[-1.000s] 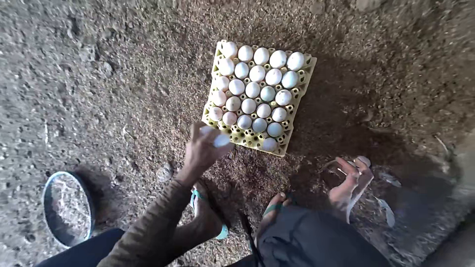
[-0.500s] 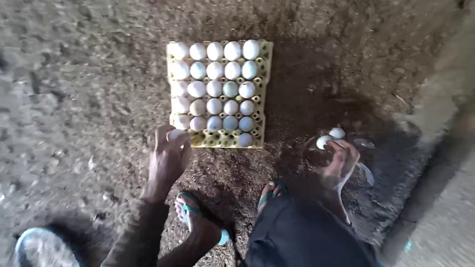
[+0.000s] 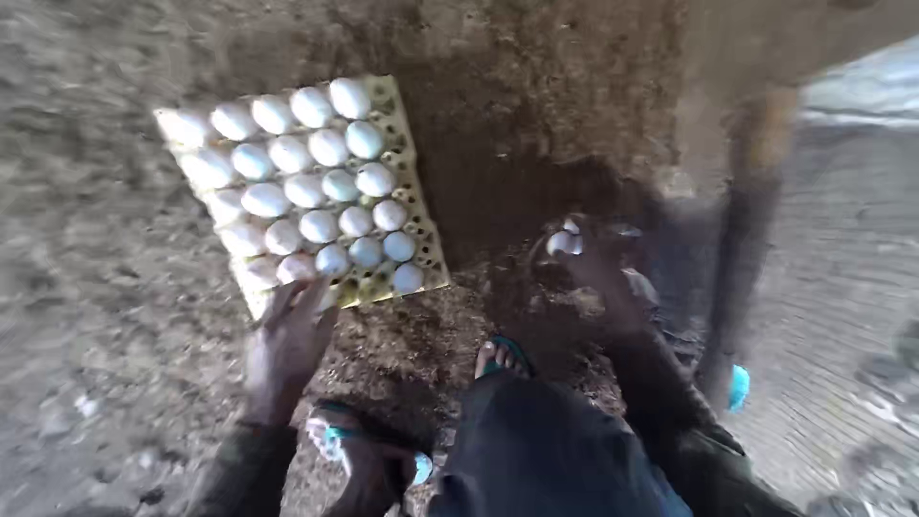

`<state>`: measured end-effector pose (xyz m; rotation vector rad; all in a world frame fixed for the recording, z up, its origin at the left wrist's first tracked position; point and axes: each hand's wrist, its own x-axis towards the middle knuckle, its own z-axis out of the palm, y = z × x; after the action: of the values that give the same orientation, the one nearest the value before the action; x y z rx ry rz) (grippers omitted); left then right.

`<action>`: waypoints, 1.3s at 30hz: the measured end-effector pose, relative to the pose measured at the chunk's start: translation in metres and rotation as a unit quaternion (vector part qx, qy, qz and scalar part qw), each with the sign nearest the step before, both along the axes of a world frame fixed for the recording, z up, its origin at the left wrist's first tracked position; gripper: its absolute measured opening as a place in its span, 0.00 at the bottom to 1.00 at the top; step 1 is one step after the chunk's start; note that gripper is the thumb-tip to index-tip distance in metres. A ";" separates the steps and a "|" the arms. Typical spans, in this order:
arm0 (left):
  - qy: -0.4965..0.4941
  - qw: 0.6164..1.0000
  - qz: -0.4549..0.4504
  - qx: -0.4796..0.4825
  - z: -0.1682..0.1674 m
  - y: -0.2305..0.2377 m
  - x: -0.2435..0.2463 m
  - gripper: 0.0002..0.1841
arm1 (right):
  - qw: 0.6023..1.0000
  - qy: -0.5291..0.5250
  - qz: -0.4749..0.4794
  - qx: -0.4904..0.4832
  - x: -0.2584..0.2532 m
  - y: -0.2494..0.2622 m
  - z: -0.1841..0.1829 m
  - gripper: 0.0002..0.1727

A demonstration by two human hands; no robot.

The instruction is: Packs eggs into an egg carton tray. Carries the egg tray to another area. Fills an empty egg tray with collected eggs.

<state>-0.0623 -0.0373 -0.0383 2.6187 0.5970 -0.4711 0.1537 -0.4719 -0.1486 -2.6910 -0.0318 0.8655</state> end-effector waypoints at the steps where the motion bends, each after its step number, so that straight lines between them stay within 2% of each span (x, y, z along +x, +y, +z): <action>1: 0.014 1.000 0.014 0.007 0.002 0.000 -0.001 0.24 | 1.000 0.003 0.024 -0.008 0.003 0.001 -0.004 0.51; 6: -0.003 0.997 0.075 0.029 -0.003 0.003 -0.006 0.22 | 0.997 0.015 0.043 -0.061 0.009 0.014 -0.008 0.60; 9: -0.037 0.995 0.091 0.030 -0.002 0.004 -0.010 0.27 | 0.998 0.015 0.040 -0.050 0.011 0.017 -0.007 0.61; 12: -0.162 0.986 0.037 0.027 -0.007 -0.002 -0.014 0.19 | 0.998 0.025 0.040 -0.044 0.009 0.020 -0.008 0.58; 15: -0.281 0.959 -0.029 0.020 -0.025 -0.013 -0.010 0.09 | 0.997 0.038 0.028 -0.055 0.008 0.021 -0.006 0.57; 18: -0.345 0.936 -0.071 0.018 -0.054 -0.021 -0.004 0.07 | 0.998 0.027 0.027 -0.049 0.005 0.022 -0.006 0.52; 21: -0.346 0.936 -0.064 -0.005 -0.071 -0.024 -0.003 0.08 | 0.998 0.007 0.043 -0.042 -0.004 0.026 -0.007 0.44; 27: -0.357 0.934 0.006 0.028 -0.066 -0.030 -0.009 0.13 | 0.999 -0.038 -0.012 -0.022 -0.024 0.028 -0.015 0.41; 32: -0.339 0.940 -0.006 0.020 -0.061 -0.061 -0.022 0.10 | 0.993 -0.112 -0.033 0.003 -0.046 0.023 -0.028 0.40; 34: -0.343 0.939 -0.008 -0.015 -0.061 -0.074 -0.024 0.09 | 0.986 -0.147 -0.061 0.049 -0.051 0.022 -0.027 0.40; 36: -0.342 0.937 0.005 -0.070 -0.058 -0.085 -0.025 0.09 | 0.968 -0.147 -0.137 0.149 -0.053 0.028 -0.016 0.38; 37: -0.336 0.936 0.017 -0.103 -0.056 -0.091 -0.026 0.09 | 0.951 -0.119 -0.196 0.209 -0.053 0.033 -0.009 0.37; 39: -0.319 0.930 0.043 -0.176 -0.046 -0.105 -0.020 0.11 | 0.890 -0.021 -0.327 0.318 -0.051 0.047 0.012 0.30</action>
<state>-0.0825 -0.1419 -0.0846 2.2002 0.3607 0.2828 0.1023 -0.4244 -0.1365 -1.8956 0.4708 0.4639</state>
